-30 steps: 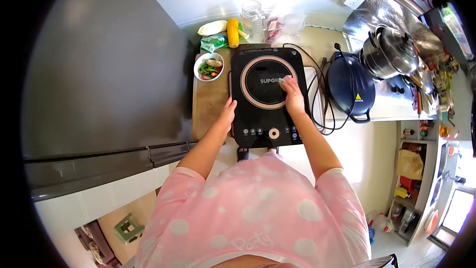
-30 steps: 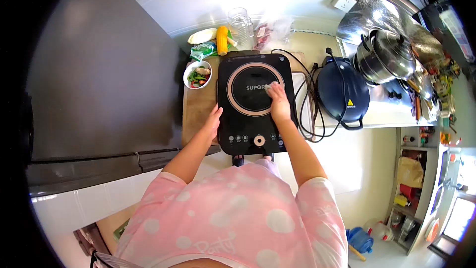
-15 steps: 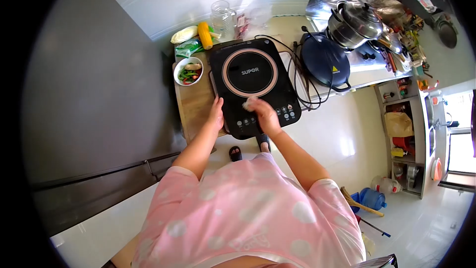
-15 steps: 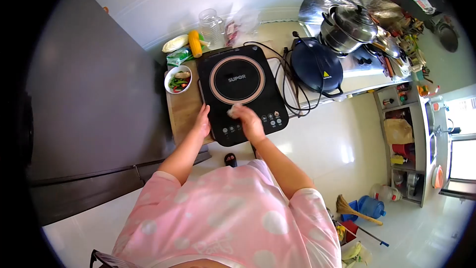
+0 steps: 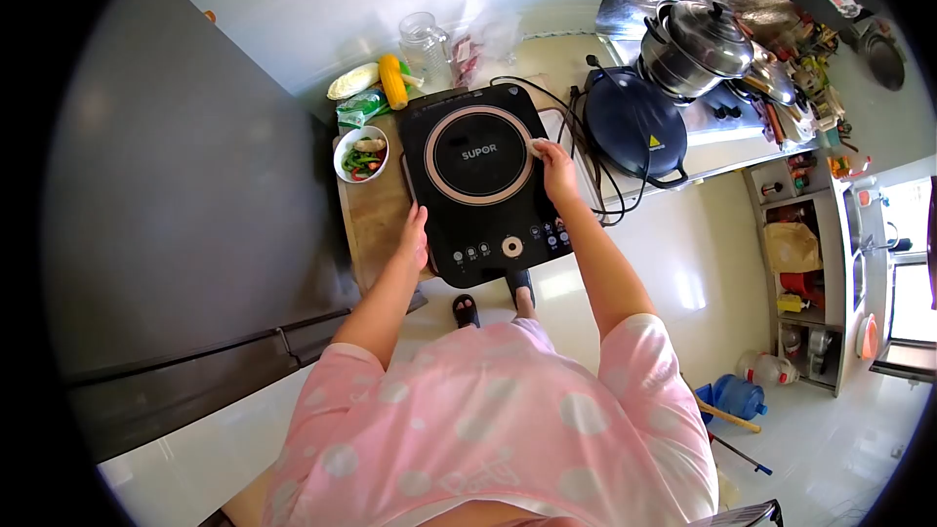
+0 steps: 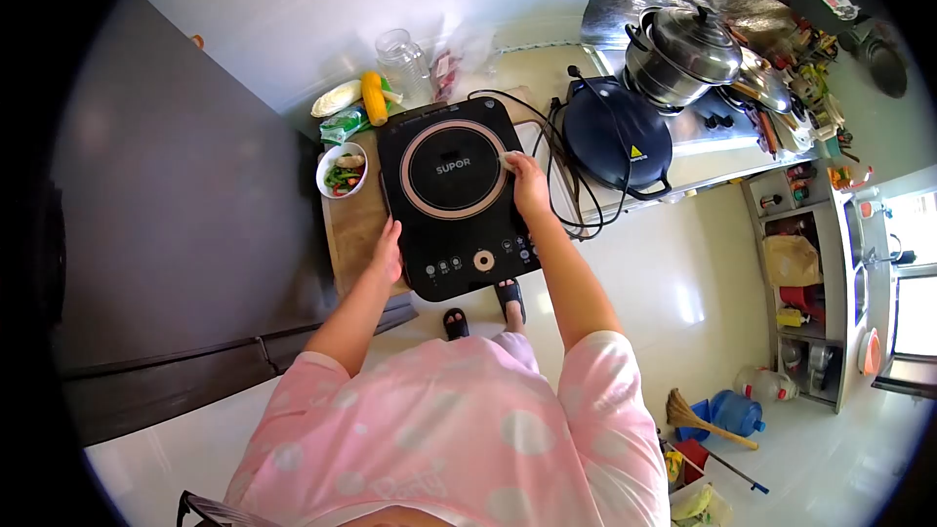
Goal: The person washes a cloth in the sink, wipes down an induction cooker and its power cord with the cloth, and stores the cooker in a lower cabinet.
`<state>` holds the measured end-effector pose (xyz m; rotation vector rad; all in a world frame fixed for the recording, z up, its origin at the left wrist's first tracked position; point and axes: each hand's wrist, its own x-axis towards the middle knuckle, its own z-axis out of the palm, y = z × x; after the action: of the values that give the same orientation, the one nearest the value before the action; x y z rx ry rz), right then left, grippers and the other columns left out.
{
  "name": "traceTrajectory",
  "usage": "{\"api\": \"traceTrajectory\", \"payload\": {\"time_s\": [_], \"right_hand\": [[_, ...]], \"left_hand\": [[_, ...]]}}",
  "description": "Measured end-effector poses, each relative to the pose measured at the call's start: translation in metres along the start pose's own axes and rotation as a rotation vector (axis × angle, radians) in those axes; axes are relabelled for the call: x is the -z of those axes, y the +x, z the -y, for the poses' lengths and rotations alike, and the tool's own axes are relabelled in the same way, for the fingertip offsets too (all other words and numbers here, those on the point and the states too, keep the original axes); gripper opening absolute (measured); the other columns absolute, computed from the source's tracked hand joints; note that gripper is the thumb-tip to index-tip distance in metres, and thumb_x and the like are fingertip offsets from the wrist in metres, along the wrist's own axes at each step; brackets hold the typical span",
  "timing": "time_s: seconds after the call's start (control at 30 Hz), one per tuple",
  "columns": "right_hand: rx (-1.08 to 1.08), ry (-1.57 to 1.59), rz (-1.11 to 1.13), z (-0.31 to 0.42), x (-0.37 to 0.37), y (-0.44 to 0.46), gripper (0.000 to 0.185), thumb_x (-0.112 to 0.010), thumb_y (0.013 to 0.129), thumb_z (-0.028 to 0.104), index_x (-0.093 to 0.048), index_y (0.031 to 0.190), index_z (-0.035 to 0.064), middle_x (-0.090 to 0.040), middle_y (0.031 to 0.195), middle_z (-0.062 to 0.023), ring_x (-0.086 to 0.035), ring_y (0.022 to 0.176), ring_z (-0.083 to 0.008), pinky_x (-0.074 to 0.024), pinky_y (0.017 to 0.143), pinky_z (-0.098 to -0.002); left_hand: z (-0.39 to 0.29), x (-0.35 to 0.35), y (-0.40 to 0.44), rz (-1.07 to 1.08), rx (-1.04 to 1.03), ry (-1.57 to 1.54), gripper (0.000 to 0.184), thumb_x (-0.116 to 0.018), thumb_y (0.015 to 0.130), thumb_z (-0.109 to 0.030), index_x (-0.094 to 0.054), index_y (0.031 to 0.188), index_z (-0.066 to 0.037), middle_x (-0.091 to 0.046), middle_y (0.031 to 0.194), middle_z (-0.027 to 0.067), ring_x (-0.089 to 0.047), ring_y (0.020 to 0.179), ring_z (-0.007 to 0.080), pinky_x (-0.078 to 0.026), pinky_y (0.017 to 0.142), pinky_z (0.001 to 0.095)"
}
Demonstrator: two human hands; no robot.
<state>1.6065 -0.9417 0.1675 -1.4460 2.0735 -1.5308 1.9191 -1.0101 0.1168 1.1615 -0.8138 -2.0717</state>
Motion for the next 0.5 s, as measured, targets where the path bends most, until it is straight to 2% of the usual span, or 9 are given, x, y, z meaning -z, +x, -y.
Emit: {"api": "traceTrajectory", "payload": {"time_s": [0.07, 0.17, 0.2, 0.3, 0.37, 0.5], "right_hand": [[-0.034, -0.060, 0.058, -0.010, 0.006, 0.008, 0.024, -0.049, 0.083, -0.002, -0.065, 0.100, 0.0025, -0.062, 0.113, -0.0160, -0.058, 0.108, -0.0333, -0.0464, 0.093, -0.0363], [0.153, -0.184, 0.216, -0.023, 0.020, 0.009, 0.026, -0.049, 0.082, -0.002, -0.065, 0.102, 0.0033, -0.060, 0.119, -0.0151, -0.055, 0.114, -0.0324, -0.0438, 0.098, -0.0368], [0.153, -0.165, 0.258, -0.021, 0.026, 0.005, 0.028, -0.049, 0.080, -0.003, -0.065, 0.102, 0.0039, -0.059, 0.122, -0.0141, -0.051, 0.119, -0.0310, -0.0411, 0.101, -0.0372], [0.185, -0.144, 0.302, -0.016, 0.040, -0.012, 0.029, -0.049, 0.078, -0.003, -0.066, 0.101, 0.0041, -0.060, 0.122, -0.0132, -0.051, 0.120, -0.0304, -0.0410, 0.102, -0.0367], [0.180, -0.173, 0.284, -0.013, 0.050, -0.030, 0.030, -0.049, 0.078, -0.004, -0.066, 0.102, 0.0041, -0.060, 0.122, -0.0129, -0.050, 0.121, -0.0300, -0.0407, 0.102, -0.0362], [0.192, -0.176, 0.207, -0.005, 0.062, -0.072, 0.032, -0.047, 0.078, -0.005, -0.065, 0.103, 0.0036, -0.059, 0.124, -0.0116, -0.049, 0.123, -0.0296, -0.0404, 0.103, -0.0361]], "left_hand": [[0.009, 0.012, 0.011, -0.051, -0.006, 0.076, 0.053, -0.049, 0.098, -0.031, -0.030, 0.146, -0.018, -0.043, 0.142, 0.0022, -0.043, 0.128, 0.0229, -0.038, 0.104, 0.0401], [-0.001, -0.001, -0.002, -0.047, -0.005, 0.066, 0.053, -0.048, 0.098, -0.031, -0.031, 0.146, -0.017, -0.043, 0.142, 0.0022, -0.043, 0.128, 0.0226, -0.036, 0.105, 0.0396], [-0.003, -0.004, -0.005, -0.030, -0.009, 0.049, 0.053, -0.048, 0.098, -0.031, -0.031, 0.146, -0.017, -0.043, 0.142, 0.0023, -0.043, 0.128, 0.0225, -0.036, 0.106, 0.0396], [-0.010, -0.013, -0.015, 0.015, 0.003, -0.029, 0.053, -0.048, 0.098, -0.032, -0.031, 0.145, -0.016, -0.040, 0.144, 0.0024, -0.040, 0.130, 0.0218, -0.033, 0.107, 0.0390], [-0.016, -0.022, -0.022, 0.041, 0.033, -0.113, 0.054, -0.048, 0.098, -0.031, -0.031, 0.146, -0.014, -0.035, 0.148, 0.0023, -0.033, 0.134, 0.0207, -0.029, 0.109, 0.0380], [-0.008, -0.015, -0.016, 0.055, -0.001, -0.139, 0.053, -0.048, 0.098, -0.030, -0.031, 0.145, -0.013, -0.034, 0.148, 0.0031, -0.033, 0.135, 0.0211, -0.027, 0.111, 0.0375]]}}
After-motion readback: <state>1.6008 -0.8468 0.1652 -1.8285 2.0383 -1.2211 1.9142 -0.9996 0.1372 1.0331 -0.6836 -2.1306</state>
